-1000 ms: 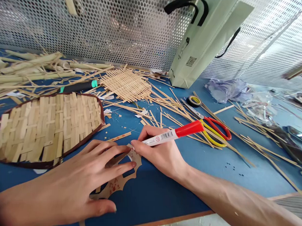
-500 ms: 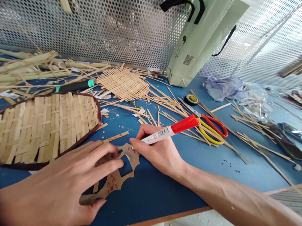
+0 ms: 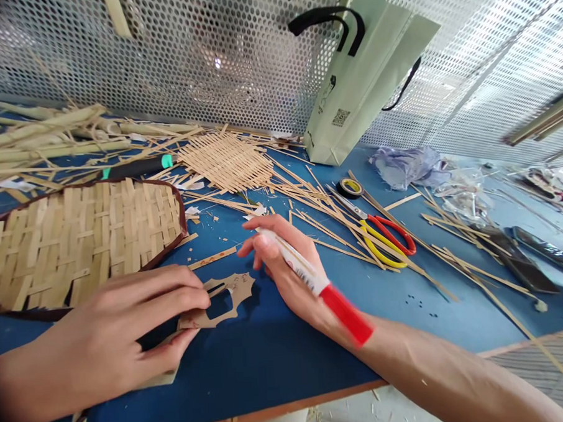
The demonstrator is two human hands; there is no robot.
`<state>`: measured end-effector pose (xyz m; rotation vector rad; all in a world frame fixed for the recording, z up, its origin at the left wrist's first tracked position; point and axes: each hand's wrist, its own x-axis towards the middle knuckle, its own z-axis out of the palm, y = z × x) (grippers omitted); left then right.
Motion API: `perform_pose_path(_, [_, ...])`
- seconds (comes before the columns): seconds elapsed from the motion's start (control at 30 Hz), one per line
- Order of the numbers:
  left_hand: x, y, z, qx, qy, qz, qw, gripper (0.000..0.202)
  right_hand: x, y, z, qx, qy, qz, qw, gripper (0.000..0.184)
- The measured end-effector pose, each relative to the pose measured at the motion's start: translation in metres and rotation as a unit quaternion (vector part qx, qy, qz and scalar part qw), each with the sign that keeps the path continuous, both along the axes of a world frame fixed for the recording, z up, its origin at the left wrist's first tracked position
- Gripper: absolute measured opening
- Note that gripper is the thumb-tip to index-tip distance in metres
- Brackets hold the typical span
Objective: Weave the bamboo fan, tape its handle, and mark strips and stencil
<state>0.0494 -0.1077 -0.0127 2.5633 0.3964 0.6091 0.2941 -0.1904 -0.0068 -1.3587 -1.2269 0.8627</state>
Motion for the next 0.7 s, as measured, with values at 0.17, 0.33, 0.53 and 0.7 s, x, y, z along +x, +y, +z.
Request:
perform_pose_path(0.17, [0.002, 0.001, 0.007, -0.039, -0.05, 0.017, 0.998, 0.017, 0.002, -0.003, 0.001, 0.032, -0.018, 0.063, 0.997, 0.014])
perform_pose_path(0.33, [0.002, 0.004, 0.014, -0.144, -0.031, 0.044, 0.988, 0.009, 0.003, -0.005, 0.003, 0.059, -0.016, 0.113, 0.992, 0.025])
perform_pose_path(0.53, [0.004, 0.011, 0.016, -0.376, -0.009, 0.042, 0.925, 0.012, -0.001, -0.006, 0.005, 0.049, -0.01, 0.071, 0.996, 0.02])
perform_pose_path(0.7, [-0.002, 0.013, 0.022, -0.358, -0.026, 0.118, 0.926, 0.038, 0.006, 0.002, -0.001, 0.002, -0.075, -0.004, 0.997, 0.021])
